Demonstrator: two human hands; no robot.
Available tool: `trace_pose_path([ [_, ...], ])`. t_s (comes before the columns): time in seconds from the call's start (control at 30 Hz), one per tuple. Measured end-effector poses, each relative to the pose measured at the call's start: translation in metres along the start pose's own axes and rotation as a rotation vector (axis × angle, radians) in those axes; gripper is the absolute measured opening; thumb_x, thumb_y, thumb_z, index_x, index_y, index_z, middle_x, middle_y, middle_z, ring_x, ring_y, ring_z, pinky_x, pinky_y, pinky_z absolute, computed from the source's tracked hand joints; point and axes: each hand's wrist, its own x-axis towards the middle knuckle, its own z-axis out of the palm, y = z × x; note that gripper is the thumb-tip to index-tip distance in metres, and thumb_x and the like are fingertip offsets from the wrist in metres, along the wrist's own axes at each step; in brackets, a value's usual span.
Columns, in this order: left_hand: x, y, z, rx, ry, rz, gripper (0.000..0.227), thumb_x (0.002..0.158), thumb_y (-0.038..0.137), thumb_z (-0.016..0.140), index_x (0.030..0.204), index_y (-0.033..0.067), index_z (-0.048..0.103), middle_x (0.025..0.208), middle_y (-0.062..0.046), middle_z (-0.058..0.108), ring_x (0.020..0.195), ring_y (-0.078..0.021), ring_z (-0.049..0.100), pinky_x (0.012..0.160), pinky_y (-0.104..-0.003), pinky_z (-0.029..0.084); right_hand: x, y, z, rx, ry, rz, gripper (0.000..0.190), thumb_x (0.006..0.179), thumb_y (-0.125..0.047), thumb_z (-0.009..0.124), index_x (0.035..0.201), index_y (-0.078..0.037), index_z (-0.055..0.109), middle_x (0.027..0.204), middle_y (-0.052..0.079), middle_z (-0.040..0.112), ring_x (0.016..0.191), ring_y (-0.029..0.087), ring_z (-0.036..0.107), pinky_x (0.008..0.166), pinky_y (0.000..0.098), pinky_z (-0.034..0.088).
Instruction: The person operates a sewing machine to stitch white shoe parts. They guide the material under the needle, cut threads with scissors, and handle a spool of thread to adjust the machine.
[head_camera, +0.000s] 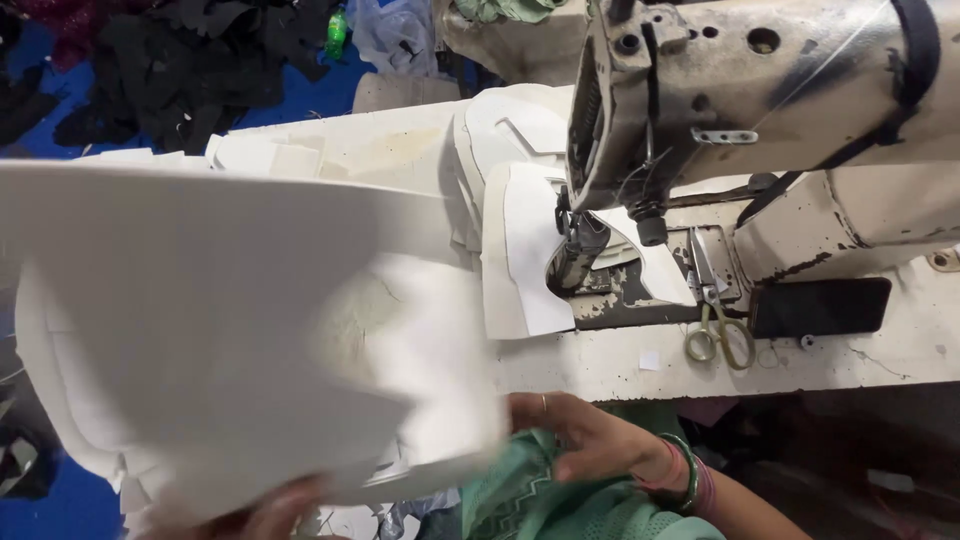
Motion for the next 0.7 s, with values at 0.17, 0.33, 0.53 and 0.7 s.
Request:
trace_pose_path([
  [0.17,0.078,0.037,0.101,-0.296,-0.146,-0.491,0.049,0.070,-0.002,0.082,0.117,0.0024,0.071,0.098,-0.017,0.082,0.092,-0.0231,0.080,0.082,-0.037,0.066,-0.067,0.049,-0.014,0.274,0.268,0.196,0.063,0.083,-0.012,0.085,0.137,0.001,0.057,0.123,0.017,0.070,0.118,0.024,0.065,0.101,0.0406,0.052],
  [0.33,0.097,0.013,0.150,-0.158,-0.745,-0.158,0.031,0.086,0.006,0.082,0.115,0.0007,0.074,0.099,-0.012,0.079,0.086,-0.0194,0.077,0.076,-0.031,0.061,-0.171,0.060,-0.033,-0.224,0.581,0.537,0.054,0.071,-0.003,0.088,0.122,0.000,0.069,0.110,0.015,0.077,0.098,0.025,0.070,0.085,0.0402,0.059],
  [0.53,0.112,-0.008,0.235,-0.014,-0.671,0.087,0.019,0.097,0.016,0.074,0.114,0.0064,0.075,0.086,-0.009,0.077,0.064,-0.0163,0.073,0.059,-0.029,0.057,-0.167,0.006,-0.014,-0.259,1.090,-0.076,0.049,0.077,0.010,0.070,0.125,0.004,0.062,0.115,0.013,0.070,0.105,0.021,0.068,0.090,0.0340,0.055],
  [0.7,0.115,-0.034,0.275,-0.141,-0.727,0.197,0.023,0.098,0.018,0.074,0.117,0.0050,0.074,0.093,-0.012,0.076,0.067,-0.0155,0.072,0.059,-0.026,0.057,-0.171,0.013,-0.029,-0.362,1.267,-0.271,0.029,0.092,0.012,0.068,0.120,0.010,0.062,0.107,0.017,0.069,0.098,0.020,0.068,0.090,0.0339,0.056],
])
